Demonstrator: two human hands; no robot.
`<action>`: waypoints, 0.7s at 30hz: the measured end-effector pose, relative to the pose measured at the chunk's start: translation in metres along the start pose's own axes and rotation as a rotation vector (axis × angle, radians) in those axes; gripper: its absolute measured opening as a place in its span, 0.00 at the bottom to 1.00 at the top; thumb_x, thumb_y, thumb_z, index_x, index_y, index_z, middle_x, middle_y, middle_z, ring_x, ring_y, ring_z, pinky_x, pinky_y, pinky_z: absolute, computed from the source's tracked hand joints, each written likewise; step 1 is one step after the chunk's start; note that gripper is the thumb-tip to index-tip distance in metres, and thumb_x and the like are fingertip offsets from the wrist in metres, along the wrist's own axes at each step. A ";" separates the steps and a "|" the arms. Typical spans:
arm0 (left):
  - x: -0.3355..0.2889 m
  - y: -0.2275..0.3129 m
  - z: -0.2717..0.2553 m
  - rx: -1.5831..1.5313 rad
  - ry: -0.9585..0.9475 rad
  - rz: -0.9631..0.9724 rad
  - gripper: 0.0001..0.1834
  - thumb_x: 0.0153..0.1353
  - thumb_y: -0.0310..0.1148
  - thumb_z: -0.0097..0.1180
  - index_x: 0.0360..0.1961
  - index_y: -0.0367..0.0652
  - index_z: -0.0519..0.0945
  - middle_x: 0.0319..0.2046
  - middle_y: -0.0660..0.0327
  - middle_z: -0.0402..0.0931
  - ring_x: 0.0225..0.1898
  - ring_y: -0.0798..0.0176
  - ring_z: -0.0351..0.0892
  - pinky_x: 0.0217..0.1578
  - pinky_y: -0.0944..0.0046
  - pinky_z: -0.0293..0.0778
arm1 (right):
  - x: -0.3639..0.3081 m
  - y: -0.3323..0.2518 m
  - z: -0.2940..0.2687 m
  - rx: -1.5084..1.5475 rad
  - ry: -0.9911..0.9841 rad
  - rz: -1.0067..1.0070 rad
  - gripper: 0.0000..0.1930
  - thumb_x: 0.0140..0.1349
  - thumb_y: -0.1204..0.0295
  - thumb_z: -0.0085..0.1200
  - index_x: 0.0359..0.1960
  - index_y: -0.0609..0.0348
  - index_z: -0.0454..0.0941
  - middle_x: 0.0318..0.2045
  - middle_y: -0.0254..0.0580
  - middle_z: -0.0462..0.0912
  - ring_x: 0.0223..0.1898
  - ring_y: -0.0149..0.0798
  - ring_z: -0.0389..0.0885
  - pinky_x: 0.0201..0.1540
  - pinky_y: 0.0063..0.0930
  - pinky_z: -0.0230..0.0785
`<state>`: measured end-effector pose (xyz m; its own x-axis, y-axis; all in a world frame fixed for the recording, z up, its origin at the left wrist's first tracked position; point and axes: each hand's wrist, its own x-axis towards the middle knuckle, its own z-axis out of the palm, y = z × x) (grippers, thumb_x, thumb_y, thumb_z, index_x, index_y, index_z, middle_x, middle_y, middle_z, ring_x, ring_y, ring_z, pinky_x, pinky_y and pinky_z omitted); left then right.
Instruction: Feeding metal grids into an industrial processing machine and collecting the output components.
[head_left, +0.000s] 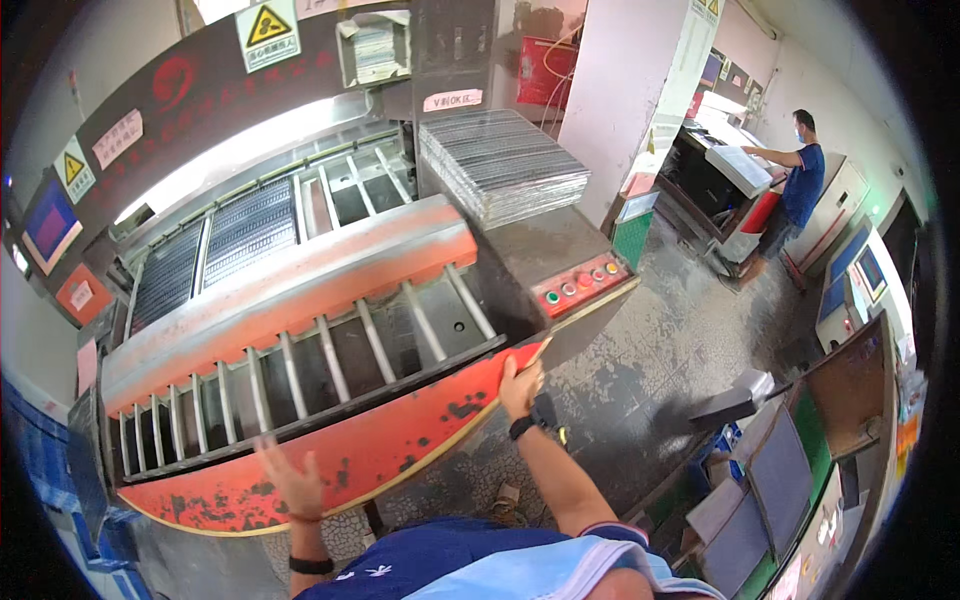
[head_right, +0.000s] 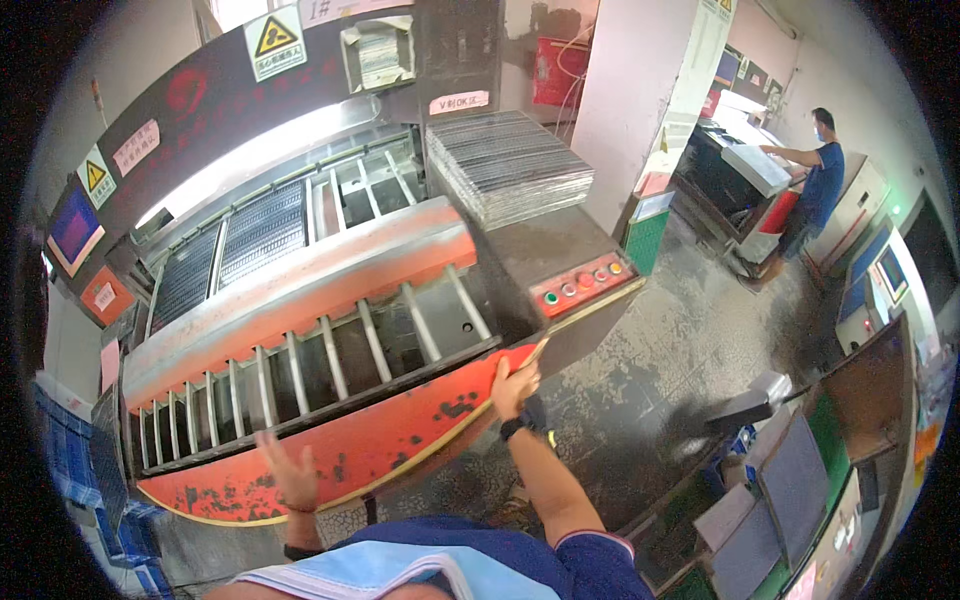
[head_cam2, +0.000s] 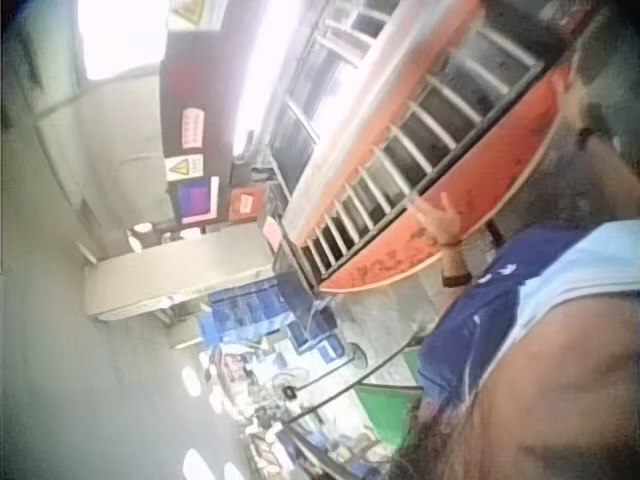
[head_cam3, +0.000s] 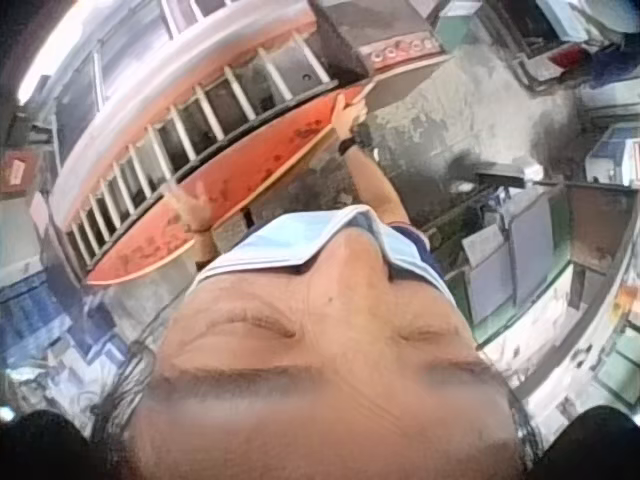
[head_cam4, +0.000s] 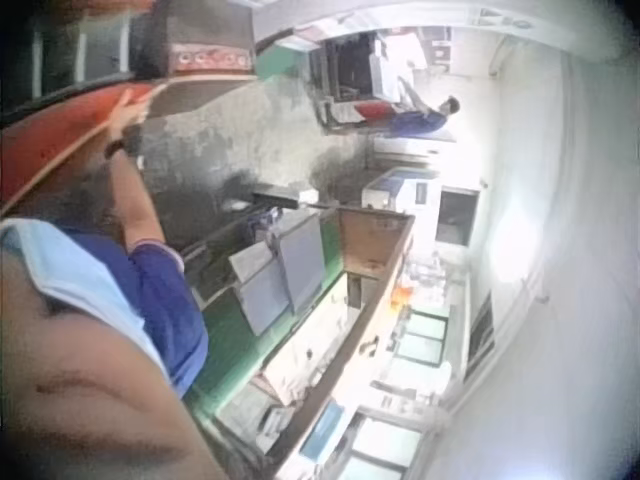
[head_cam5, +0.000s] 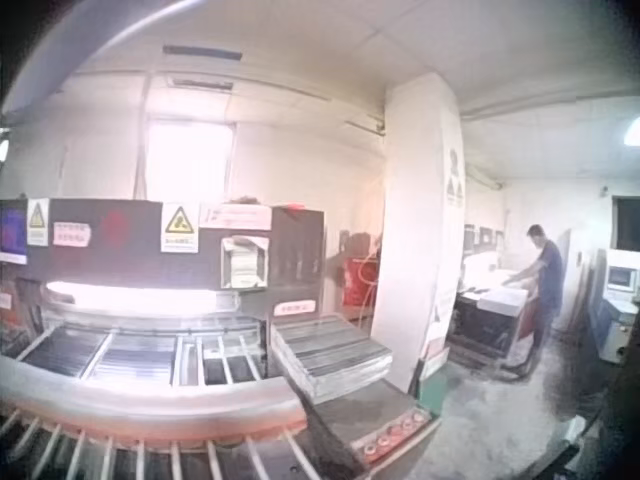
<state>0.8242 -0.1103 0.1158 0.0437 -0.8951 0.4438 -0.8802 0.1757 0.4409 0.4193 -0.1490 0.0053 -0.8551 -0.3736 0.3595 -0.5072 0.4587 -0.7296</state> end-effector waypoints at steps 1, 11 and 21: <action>-0.004 0.040 0.017 -0.010 -0.062 0.058 0.36 0.50 0.32 0.56 0.58 0.30 0.55 0.61 0.38 0.45 0.63 0.39 0.45 0.61 0.51 0.48 | 0.009 0.009 -0.006 0.006 -0.010 0.007 0.29 0.52 0.57 0.56 0.44 0.71 0.65 0.39 0.63 0.72 0.43 0.59 0.70 0.44 0.41 0.63; -0.046 0.194 0.116 0.082 -0.302 0.125 0.39 0.50 0.41 0.56 0.58 0.30 0.55 0.61 0.39 0.47 0.62 0.41 0.47 0.61 0.50 0.44 | 0.141 0.084 -0.086 0.535 -0.722 0.092 0.14 0.55 0.67 0.56 0.38 0.66 0.76 0.27 0.36 0.79 0.27 0.26 0.74 0.29 0.20 0.69; -0.025 0.212 0.154 0.278 -0.059 -0.155 0.36 0.53 0.42 0.51 0.59 0.34 0.57 0.58 0.43 0.56 0.59 0.42 0.54 0.59 0.48 0.50 | 0.373 0.108 -0.070 0.636 -0.630 0.110 0.10 0.57 0.69 0.55 0.36 0.62 0.77 0.26 0.32 0.77 0.25 0.24 0.73 0.27 0.18 0.67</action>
<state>0.5640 -0.1142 0.0780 0.1665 -0.9262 0.3384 -0.9611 -0.0757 0.2657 0.0380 -0.1823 0.1017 -0.5827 -0.8125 0.0199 -0.1111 0.0554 -0.9923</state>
